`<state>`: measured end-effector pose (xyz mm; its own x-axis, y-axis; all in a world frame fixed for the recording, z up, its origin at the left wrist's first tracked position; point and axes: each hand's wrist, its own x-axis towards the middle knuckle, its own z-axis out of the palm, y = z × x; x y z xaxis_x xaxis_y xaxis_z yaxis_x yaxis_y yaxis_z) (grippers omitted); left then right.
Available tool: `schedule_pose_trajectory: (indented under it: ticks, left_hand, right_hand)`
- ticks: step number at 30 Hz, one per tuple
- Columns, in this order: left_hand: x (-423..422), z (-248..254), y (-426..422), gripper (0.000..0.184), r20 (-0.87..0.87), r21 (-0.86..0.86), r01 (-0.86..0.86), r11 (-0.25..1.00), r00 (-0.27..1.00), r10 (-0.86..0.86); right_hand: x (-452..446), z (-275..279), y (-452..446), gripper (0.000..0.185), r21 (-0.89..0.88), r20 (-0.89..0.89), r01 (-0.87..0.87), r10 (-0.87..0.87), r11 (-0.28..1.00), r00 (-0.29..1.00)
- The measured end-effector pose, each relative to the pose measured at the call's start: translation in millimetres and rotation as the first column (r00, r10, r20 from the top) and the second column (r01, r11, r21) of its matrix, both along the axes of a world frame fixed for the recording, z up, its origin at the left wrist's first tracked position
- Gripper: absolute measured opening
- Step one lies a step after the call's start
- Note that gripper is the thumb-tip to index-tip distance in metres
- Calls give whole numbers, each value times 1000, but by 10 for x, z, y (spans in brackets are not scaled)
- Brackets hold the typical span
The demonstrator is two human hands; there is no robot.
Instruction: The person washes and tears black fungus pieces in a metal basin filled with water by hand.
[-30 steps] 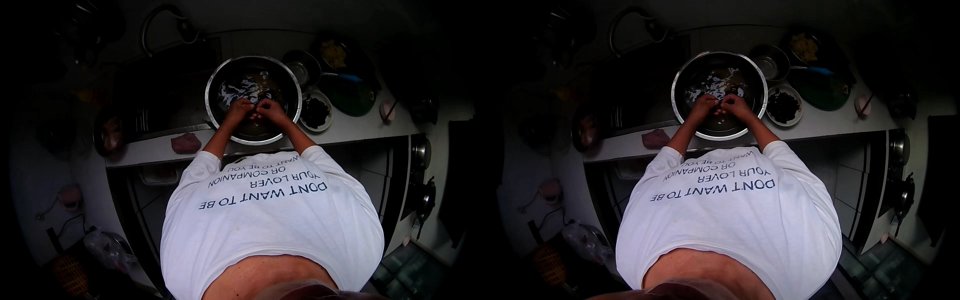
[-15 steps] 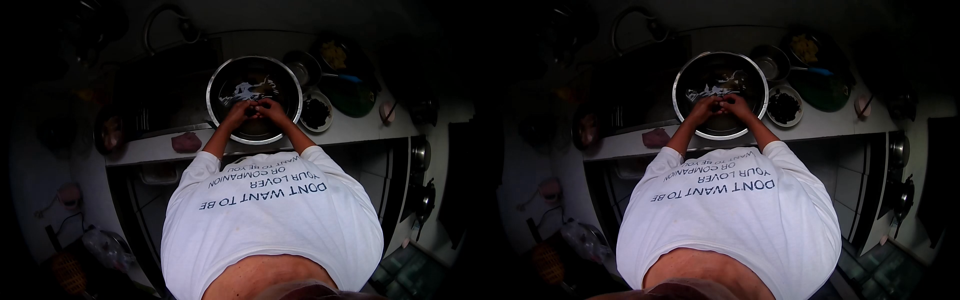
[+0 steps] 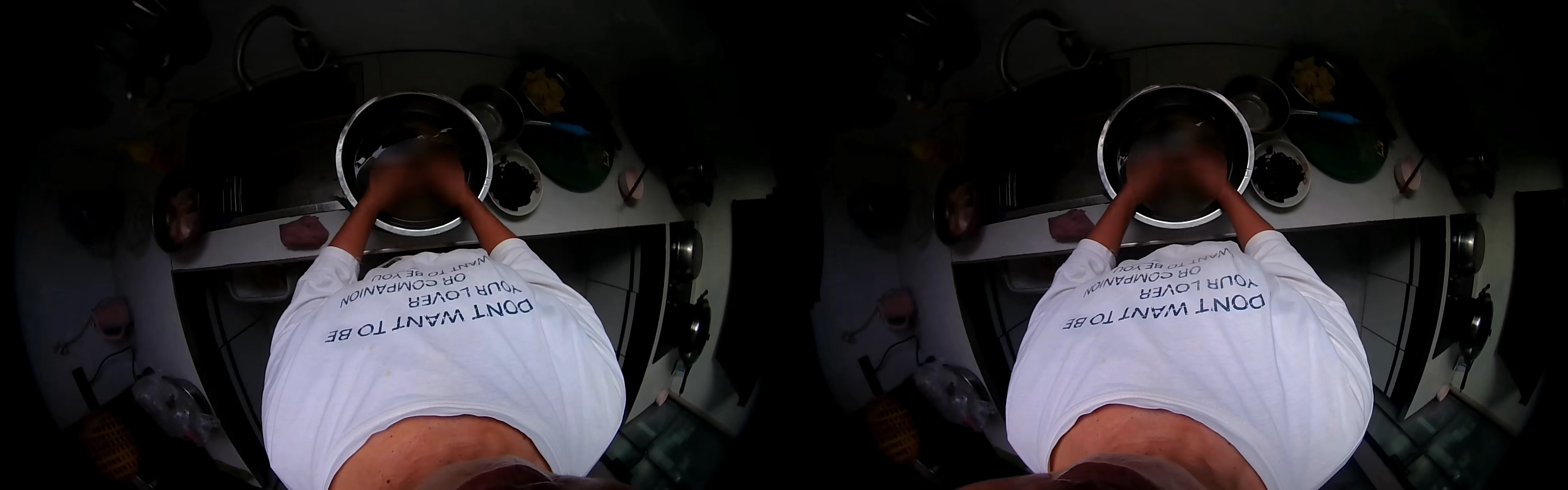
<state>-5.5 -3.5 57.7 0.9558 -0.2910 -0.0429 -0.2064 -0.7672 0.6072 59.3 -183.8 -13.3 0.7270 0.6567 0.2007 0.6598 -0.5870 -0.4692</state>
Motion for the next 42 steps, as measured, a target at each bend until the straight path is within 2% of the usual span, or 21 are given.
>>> schedule_pose_trajectory:
  ticks: [1,3,4,10,11,13,16,18,21,23,25,27,29,31,32,34,36,37,39,41,42]
  left_hand:
    - [-23,36,-5,33,-92,-186,-54,981,995,37]
    - [-84,90,-18,31,-285,-513,-202,834,957,56]
    - [-91,67,-14,30,-351,-590,-264,763,935,53]
    - [-67,-245,-20,23,-614,-747,-561,355,788,-47]
    - [-51,-275,-29,22,-620,-754,-574,319,782,-61]
    - [-77,-208,-31,21,-629,-764,-596,249,773,-82]
    - [-80,-185,-32,20,-624,-778,-603,175,775,-101]
    - [-59,-267,-24,21,-610,-792,-597,126,782,-128]
    - [-63,-283,-29,20,-647,-762,-641,90,758,-78]
    - [-33,-310,-19,21,-356,-782,-325,531,933,46]
    - [-44,-211,-26,22,-345,-761,-297,577,938,27]
    - [-90,-52,-54,23,-620,-773,-583,251,779,-98]
    - [-112,161,-84,25,-434,-787,-362,500,900,-31]
    - [-100,84,-82,25,-322,-745,-247,619,947,-9]
    - [-66,-124,-72,25,-316,-741,-248,624,949,2]
    - [-59,-140,-71,26,-422,-787,-362,499,907,-8]
    - [-77,-120,-66,26,-609,-785,-579,219,786,-106]
    - [-73,-143,-63,24,-601,-792,-573,212,793,-99]
    - [-70,-177,-57,21,-584,-804,-561,200,807,-84]
    - [-68,-174,-49,21,-591,-791,-558,251,802,-82]
    - [-68,-167,-47,20,-595,-784,-556,275,800,-80]
  right_hand:
    - [2,-44,1,31,-19,-81,8,-10,1000,997]
    - [-103,249,17,27,36,-48,-58,59,998,997]
    - [-149,372,27,25,63,-30,-91,93,994,995]
    - [-113,161,14,31,8,-219,-48,49,999,974]
    - [-121,153,1,29,168,-500,70,24,983,865]
    - [-182,323,13,26,328,-892,405,138,853,431]
    - [-187,353,35,26,351,-892,439,153,827,425]
    - [-154,282,36,23,406,-681,202,148,891,717]
    - [-113,174,45,20,455,-535,90,191,886,823]
    - [-108,155,46,19,491,-533,96,212,866,819]
    - [-136,262,50,19,490,-560,117,209,864,801]
    - [-177,425,69,20,452,-639,180,176,874,749]
    - [-192,466,77,20,407,-687,235,126,883,716]
    - [-182,400,67,20,405,-670,243,105,881,735]
    - [-173,360,60,20,416,-654,237,108,878,748]
    - [-158,307,45,20,465,-668,250,151,849,729]
    - [-177,343,48,19,457,-806,412,172,789,566]
    - [-190,395,58,19,414,-882,520,189,747,431]
    - [-144,222,36,17,499,-654,248,173,831,736]
    - [-119,97,0,15,485,-676,255,174,836,716]
    - [-166,286,33,15,441,-818,401,176,803,547]
